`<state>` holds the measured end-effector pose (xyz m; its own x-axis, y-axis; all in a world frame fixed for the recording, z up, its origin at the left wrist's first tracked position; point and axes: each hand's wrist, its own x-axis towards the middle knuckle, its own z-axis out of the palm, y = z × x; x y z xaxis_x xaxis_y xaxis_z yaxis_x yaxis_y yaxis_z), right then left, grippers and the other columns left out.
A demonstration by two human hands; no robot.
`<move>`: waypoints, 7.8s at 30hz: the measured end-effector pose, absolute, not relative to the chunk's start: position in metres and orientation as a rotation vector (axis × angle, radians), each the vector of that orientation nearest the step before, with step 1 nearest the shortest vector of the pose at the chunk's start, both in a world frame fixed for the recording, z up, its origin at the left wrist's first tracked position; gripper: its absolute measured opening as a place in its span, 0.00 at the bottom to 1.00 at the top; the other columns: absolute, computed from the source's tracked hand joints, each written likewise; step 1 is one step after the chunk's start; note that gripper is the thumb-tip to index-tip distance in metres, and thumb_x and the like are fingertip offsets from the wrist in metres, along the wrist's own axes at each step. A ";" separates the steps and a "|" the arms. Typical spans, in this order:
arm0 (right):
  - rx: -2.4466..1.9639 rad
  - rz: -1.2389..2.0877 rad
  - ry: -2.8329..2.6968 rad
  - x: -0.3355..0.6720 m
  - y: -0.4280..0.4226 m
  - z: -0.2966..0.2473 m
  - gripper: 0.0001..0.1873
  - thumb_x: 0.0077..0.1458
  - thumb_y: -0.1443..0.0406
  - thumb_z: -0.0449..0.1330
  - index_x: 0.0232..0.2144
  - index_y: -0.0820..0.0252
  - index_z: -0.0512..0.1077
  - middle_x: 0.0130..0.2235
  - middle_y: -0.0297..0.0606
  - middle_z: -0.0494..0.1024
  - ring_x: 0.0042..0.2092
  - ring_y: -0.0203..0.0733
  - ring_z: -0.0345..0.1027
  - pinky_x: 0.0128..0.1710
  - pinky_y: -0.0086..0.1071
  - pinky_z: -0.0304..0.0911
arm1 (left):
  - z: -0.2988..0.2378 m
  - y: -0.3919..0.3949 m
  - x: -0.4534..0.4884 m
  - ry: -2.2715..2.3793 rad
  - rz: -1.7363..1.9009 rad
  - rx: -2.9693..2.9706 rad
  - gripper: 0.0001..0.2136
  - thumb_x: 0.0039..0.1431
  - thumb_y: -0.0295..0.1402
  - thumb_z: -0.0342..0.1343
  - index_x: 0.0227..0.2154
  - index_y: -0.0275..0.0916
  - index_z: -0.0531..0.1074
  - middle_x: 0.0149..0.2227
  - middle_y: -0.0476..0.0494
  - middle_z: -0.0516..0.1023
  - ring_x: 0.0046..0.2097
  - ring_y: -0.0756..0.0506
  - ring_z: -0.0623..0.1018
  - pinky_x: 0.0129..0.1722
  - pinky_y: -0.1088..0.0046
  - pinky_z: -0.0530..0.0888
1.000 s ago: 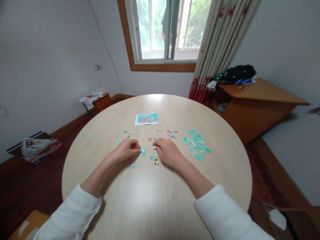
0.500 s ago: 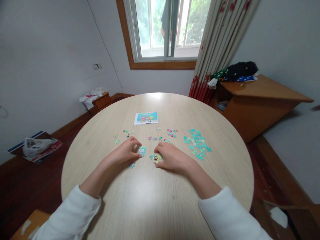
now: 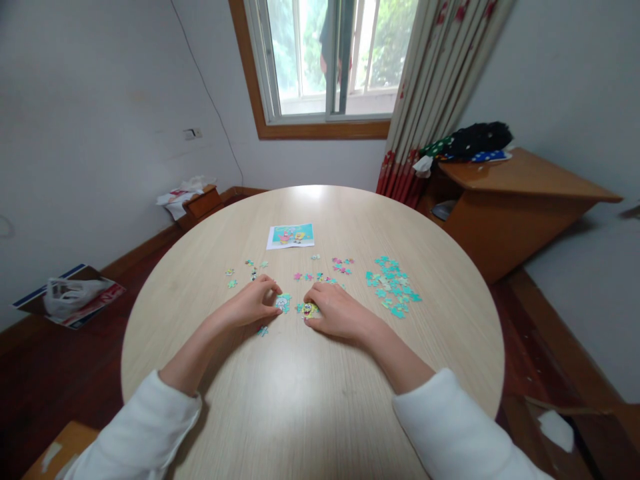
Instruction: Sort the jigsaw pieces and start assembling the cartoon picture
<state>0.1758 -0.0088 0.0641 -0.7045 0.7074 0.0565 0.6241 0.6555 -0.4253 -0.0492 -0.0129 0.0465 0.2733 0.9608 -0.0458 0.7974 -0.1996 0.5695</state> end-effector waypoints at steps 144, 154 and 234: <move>-0.901 1.440 -1.434 0.138 0.007 0.034 0.20 0.40 0.58 0.66 0.35 0.63 0.74 0.27 0.37 0.78 0.31 0.39 0.72 0.35 0.34 0.68 | 0.055 -0.014 -0.027 1.097 1.063 0.937 0.20 0.26 0.35 0.71 0.24 0.33 0.71 0.23 0.46 0.76 0.25 0.50 0.74 0.28 0.73 0.69; -0.941 1.386 -1.571 0.143 0.011 0.028 0.19 0.44 0.60 0.62 0.38 0.65 0.75 0.33 0.42 0.79 0.34 0.39 0.72 0.38 0.36 0.67 | 0.054 -0.013 -0.027 1.160 1.051 1.022 0.18 0.29 0.31 0.70 0.24 0.33 0.69 0.20 0.50 0.73 0.23 0.52 0.73 0.26 0.76 0.68; -1.002 1.114 -1.736 0.144 0.017 0.021 0.13 0.46 0.62 0.59 0.33 0.64 0.76 0.31 0.40 0.79 0.31 0.37 0.70 0.32 0.30 0.64 | 0.036 -0.008 -0.023 1.269 1.086 1.374 0.14 0.38 0.34 0.62 0.25 0.38 0.61 0.19 0.56 0.66 0.23 0.53 0.68 0.23 0.79 0.61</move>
<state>0.1440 0.0169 0.0208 -0.3444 0.9138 0.2154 0.1847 0.2909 -0.9388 -0.0232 -0.0082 0.0358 0.0710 0.9974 0.0102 0.1644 -0.0217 0.9862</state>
